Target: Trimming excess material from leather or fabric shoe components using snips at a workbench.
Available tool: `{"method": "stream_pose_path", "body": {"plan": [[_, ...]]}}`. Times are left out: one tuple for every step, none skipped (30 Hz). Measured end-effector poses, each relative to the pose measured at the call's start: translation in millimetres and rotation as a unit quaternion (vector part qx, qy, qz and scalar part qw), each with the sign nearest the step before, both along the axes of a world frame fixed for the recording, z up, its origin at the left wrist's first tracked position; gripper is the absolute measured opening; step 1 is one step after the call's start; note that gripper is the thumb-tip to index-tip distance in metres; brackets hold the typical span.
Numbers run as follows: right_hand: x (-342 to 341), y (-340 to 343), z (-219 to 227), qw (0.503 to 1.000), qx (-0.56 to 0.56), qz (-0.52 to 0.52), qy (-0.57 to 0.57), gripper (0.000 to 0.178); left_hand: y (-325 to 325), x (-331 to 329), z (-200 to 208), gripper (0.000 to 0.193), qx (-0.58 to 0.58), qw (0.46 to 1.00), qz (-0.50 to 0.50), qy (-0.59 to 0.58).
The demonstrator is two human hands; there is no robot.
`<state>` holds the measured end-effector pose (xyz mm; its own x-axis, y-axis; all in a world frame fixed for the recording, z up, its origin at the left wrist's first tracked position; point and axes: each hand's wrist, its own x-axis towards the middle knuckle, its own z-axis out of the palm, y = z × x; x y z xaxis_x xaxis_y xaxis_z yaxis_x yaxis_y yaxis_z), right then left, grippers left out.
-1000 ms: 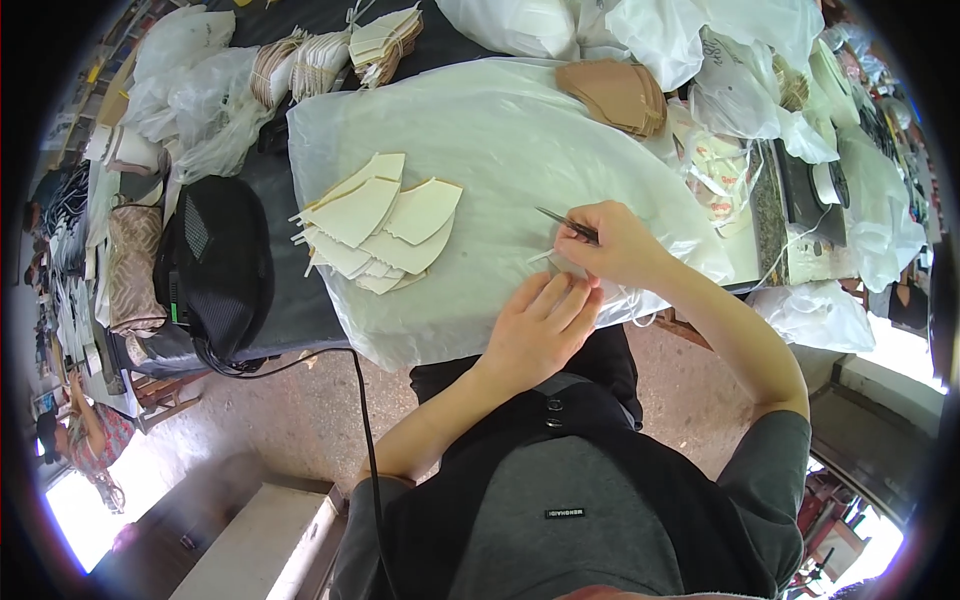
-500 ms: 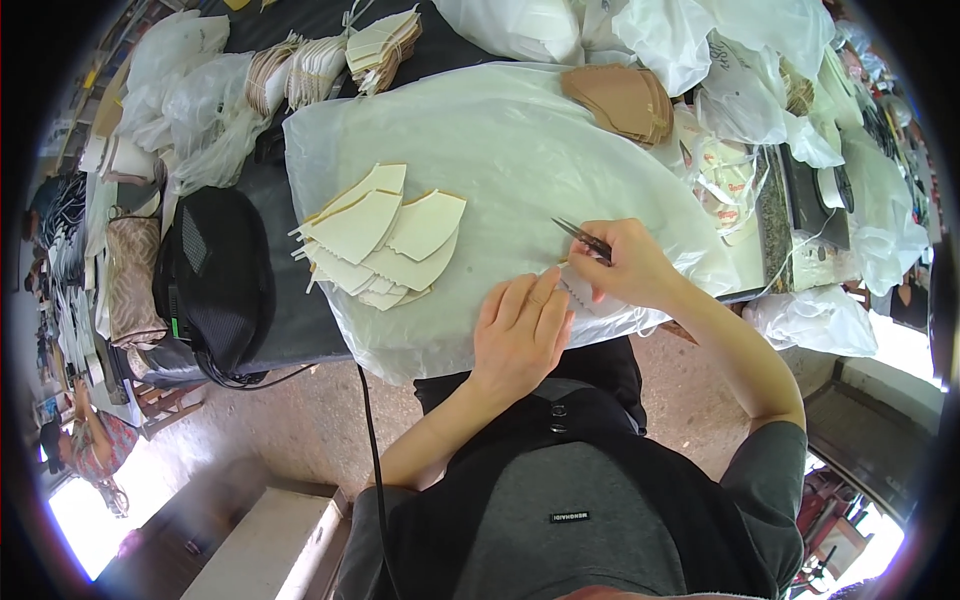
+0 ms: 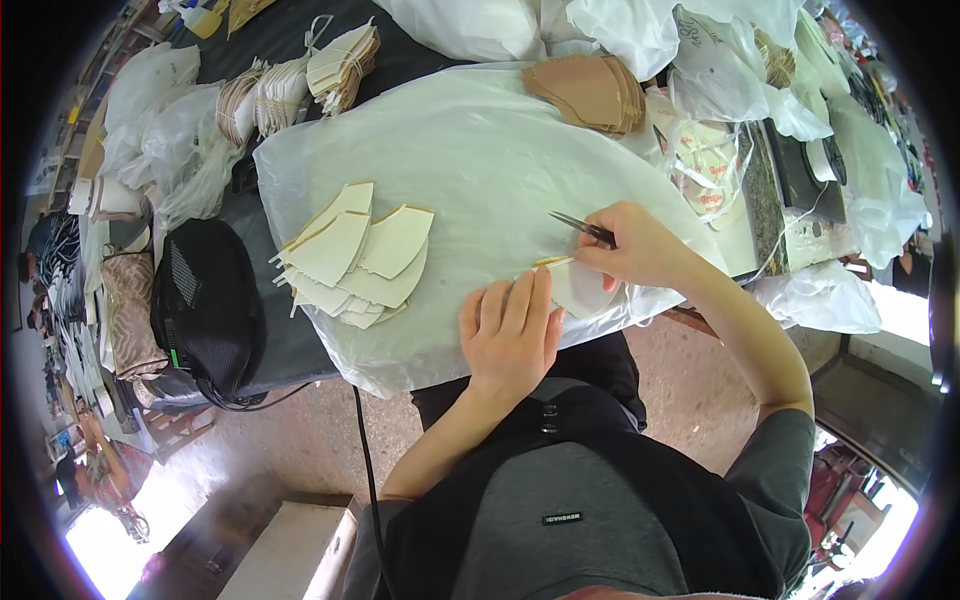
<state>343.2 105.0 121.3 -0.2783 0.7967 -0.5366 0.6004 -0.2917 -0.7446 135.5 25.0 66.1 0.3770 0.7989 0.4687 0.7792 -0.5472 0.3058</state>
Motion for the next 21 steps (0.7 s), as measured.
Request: {"method": "stream_pose_path", "body": {"plan": [[-0.8, 0.2, 0.1, 1.0, 0.01, 0.005, -0.006, 0.016, -0.6, 0.4, -0.1, 0.042, -0.002, 1.0, -0.002, 0.002], [-1.8, -0.1, 0.5, 1.0, 0.02, 0.009, -0.013, 0.016, -1.0, 0.6, -0.1, 0.042, -0.01, 1.0, -0.001, 0.008], [-2.4, 0.5, 1.3, 1.0, 0.02, 0.007, -0.013, 0.016, 0.3, 1.6, -0.5, 0.043, -0.016, 1.0, -0.002, 0.012], [-3.1, 0.9, 2.2, 1.0, 0.025, 0.011, -0.015, 0.018, 1.0, 2.0, -0.3, 0.043, -0.015, 1.0, -0.004, 0.012], [-2.9, 0.8, 2.9, 0.999, 0.03, 0.014, -0.017, 0.02, 1.3, 1.9, 0.2, 0.042, -0.019, 1.0, -0.003, 0.021], [-2.0, 0.2, 3.2, 0.999, 0.03, 0.013, -0.017, 0.02, 1.5, 1.7, 0.8, 0.041, -0.023, 0.999, -0.002, 0.03], [-1.3, -0.3, 3.5, 0.999, 0.03, 0.024, -0.008, 0.019, 2.2, 2.0, 1.2, 0.041, -0.022, 0.999, -0.003, 0.03], [-0.6, -0.6, 3.8, 0.999, 0.03, 0.035, 0.001, 0.019, 3.0, 2.3, 1.5, 0.041, -0.022, 0.999, -0.005, 0.035], [-0.4, -1.3, 4.1, 0.999, 0.031, 0.034, 0.002, 0.019, 3.1, 2.2, 1.9, 0.041, -0.023, 0.999, -0.007, 0.041], [-0.3, -1.8, 4.4, 0.999, 0.033, 0.034, 0.001, 0.019, 3.3, 2.1, 2.3, 0.041, -0.023, 0.999, -0.007, 0.042], [-0.2, -2.1, 4.4, 0.999, 0.035, 0.034, 0.0, 0.018, 3.7, 1.9, 2.7, 0.041, -0.025, 0.999, -0.01, 0.043], [-0.1, -2.0, 4.3, 0.999, 0.036, 0.033, 0.0, 0.018, 4.2, 1.7, 3.3, 0.042, -0.027, 0.999, -0.013, 0.045], [0.1, -1.8, 3.7, 0.998, 0.044, 0.038, -0.006, 0.018, 4.6, 1.6, 3.8, 0.042, -0.026, 0.999, -0.014, 0.046], [0.2, -1.8, 3.0, 0.998, 0.051, 0.043, -0.012, 0.018, 4.9, 1.7, 4.2, 0.042, -0.029, 0.998, -0.016, 0.046], [-0.8, -2.5, 1.8, 0.998, 0.051, 0.041, -0.011, 0.018, 5.2, 1.8, 4.9, 0.042, -0.032, 0.998, -0.018, 0.046], [-2.1, -3.4, 0.5, 0.996, 0.069, 0.046, -0.03, 0.019, 5.5, 2.9, 7.3, 0.042, -0.032, 0.998, -0.02, 0.047], [-3.0, -4.1, -0.8, 0.994, 0.087, 0.051, -0.05, 0.02, 6.1, 5.1, 11.4, 0.042, -0.037, 0.999, -0.026, 0.03], [-4.1, -3.6, -0.9, 0.994, 0.088, 0.051, -0.049, 0.02, 6.6, 7.0, 14.5, 0.043, -0.042, 0.999, -0.03, 0.014], [-5.0, -2.9, -1.1, 0.991, 0.101, 0.064, -0.061, 0.02, 7.0, 10.7, 11.6, 0.043, -0.041, 0.999, -0.03, 0.015], [-5.6, -2.1, -1.5, 0.988, 0.114, 0.077, -0.072, 0.021, 7.6, 15.7, 5.6, 0.043, -0.043, 0.998, -0.047, 0.003], [-2.3, -2.2, -4.1, 0.988, 0.115, 0.076, -0.075, 0.021, 8.9, 20.1, 1.0, 0.043, -0.045, 0.997, -0.067, -0.01]]}}
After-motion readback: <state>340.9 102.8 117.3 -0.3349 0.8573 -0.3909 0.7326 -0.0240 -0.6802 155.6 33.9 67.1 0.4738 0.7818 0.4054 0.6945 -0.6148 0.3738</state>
